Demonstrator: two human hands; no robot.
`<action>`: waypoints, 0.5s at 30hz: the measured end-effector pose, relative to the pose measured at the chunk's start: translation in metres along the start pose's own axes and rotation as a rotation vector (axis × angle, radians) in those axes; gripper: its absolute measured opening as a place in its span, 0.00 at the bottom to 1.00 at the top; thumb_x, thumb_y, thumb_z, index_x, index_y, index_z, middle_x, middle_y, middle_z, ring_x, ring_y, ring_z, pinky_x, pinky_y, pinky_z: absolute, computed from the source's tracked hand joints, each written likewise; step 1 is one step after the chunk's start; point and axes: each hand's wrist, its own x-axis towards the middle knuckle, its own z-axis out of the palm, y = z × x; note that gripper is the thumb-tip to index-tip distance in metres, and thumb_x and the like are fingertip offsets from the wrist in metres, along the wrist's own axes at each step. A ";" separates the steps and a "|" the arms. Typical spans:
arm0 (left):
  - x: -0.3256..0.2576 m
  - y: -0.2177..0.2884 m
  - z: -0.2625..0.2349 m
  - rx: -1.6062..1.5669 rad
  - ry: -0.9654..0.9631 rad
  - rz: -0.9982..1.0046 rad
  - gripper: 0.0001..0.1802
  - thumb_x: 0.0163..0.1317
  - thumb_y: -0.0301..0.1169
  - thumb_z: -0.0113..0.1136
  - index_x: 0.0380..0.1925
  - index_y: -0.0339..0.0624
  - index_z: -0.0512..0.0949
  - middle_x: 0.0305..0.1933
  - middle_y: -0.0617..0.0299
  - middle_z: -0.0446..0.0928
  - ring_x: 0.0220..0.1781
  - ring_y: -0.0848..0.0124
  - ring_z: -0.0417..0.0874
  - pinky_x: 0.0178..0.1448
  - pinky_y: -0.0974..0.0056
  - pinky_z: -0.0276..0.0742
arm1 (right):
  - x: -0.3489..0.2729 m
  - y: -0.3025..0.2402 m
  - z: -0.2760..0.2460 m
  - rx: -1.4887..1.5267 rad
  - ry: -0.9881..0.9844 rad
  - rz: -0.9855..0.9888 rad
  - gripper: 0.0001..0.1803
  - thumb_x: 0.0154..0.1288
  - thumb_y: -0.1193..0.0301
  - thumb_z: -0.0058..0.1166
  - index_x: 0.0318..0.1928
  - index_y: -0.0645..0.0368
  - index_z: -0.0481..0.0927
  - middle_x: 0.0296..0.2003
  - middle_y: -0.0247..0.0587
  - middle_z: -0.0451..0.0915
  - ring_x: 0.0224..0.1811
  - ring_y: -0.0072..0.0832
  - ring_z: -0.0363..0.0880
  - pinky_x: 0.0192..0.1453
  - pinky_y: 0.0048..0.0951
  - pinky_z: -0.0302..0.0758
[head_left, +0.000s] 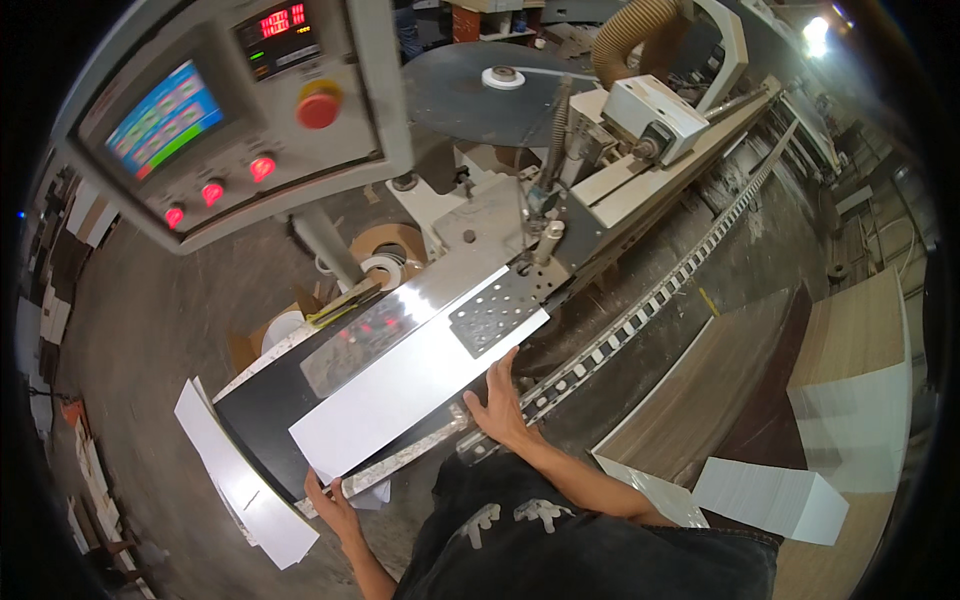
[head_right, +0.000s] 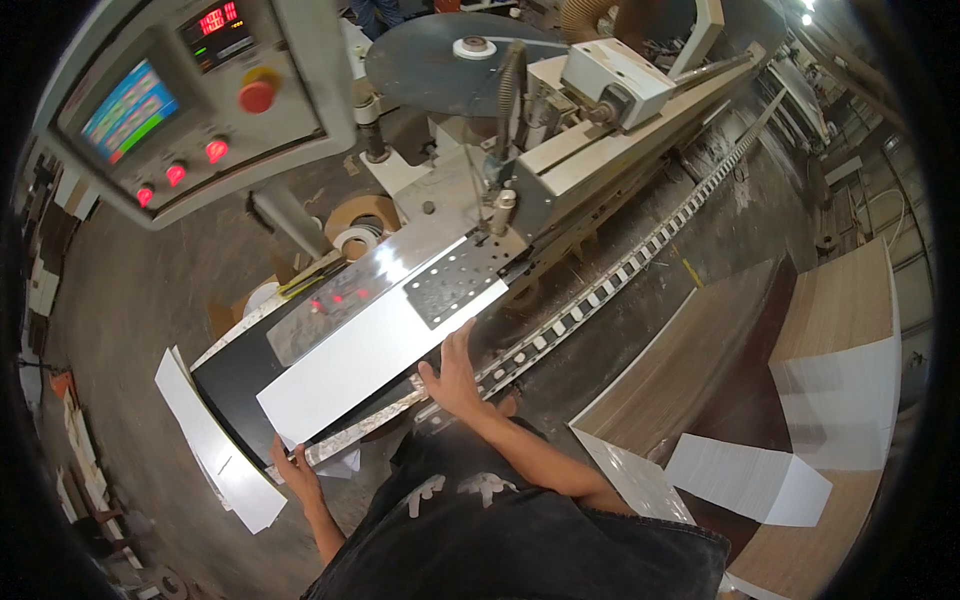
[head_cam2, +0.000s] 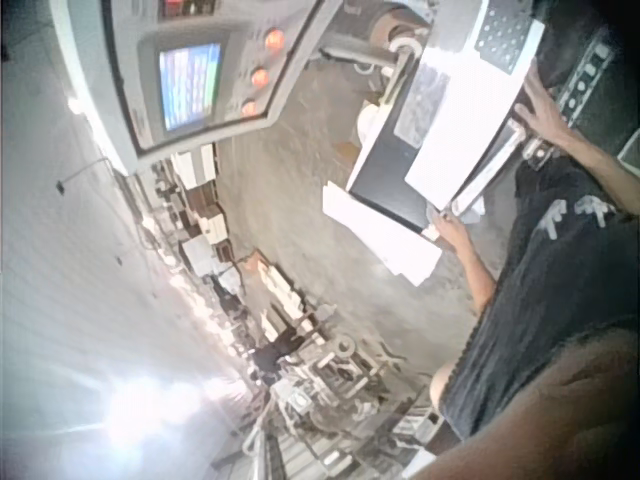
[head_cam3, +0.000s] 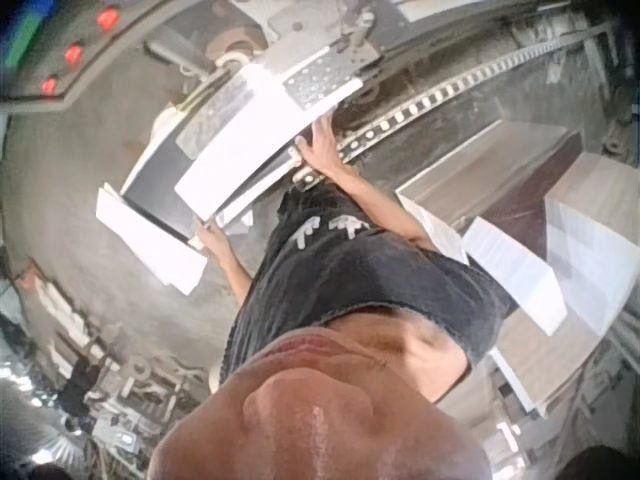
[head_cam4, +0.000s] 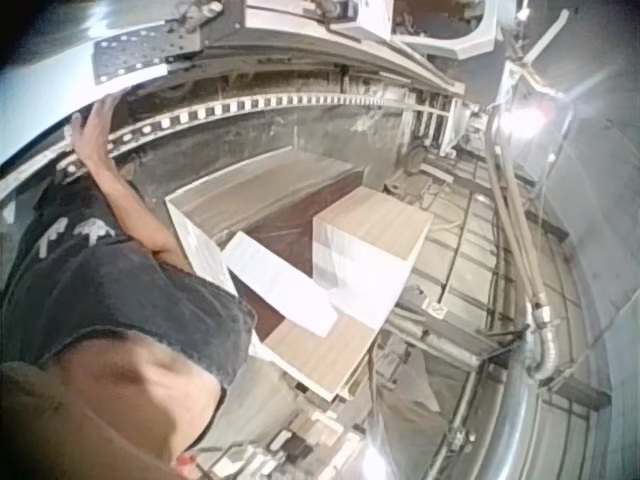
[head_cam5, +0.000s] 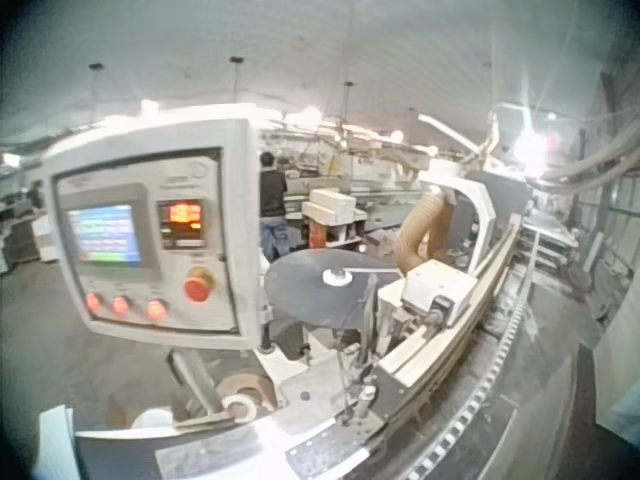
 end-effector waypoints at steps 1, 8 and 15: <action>0.000 0.001 0.012 0.026 -0.013 0.016 0.29 0.76 0.36 0.61 0.72 0.39 0.70 0.70 0.48 0.69 0.64 0.57 0.77 0.49 0.61 0.82 | 0.006 0.009 -0.011 -0.030 0.013 -0.014 0.47 0.72 0.66 0.60 0.71 0.92 0.48 0.75 0.92 0.24 0.80 0.82 0.32 0.82 0.57 0.50; -0.008 0.063 0.068 0.192 0.088 0.292 0.27 0.76 0.37 0.60 0.71 0.38 0.71 0.75 0.44 0.63 0.72 0.47 0.69 0.72 0.50 0.68 | 0.040 0.061 -0.069 0.002 0.019 -0.029 0.44 0.71 0.67 0.60 0.68 0.94 0.52 0.74 0.94 0.26 0.79 0.84 0.35 0.82 0.55 0.52; -0.008 0.115 0.119 0.452 0.106 0.380 0.31 0.67 0.47 0.67 0.63 0.39 0.75 0.71 0.48 0.71 0.76 0.45 0.66 0.79 0.37 0.54 | 0.075 0.105 -0.120 0.102 0.064 0.121 0.48 0.68 0.64 0.63 0.73 0.84 0.52 0.79 0.81 0.27 0.83 0.69 0.41 0.84 0.47 0.51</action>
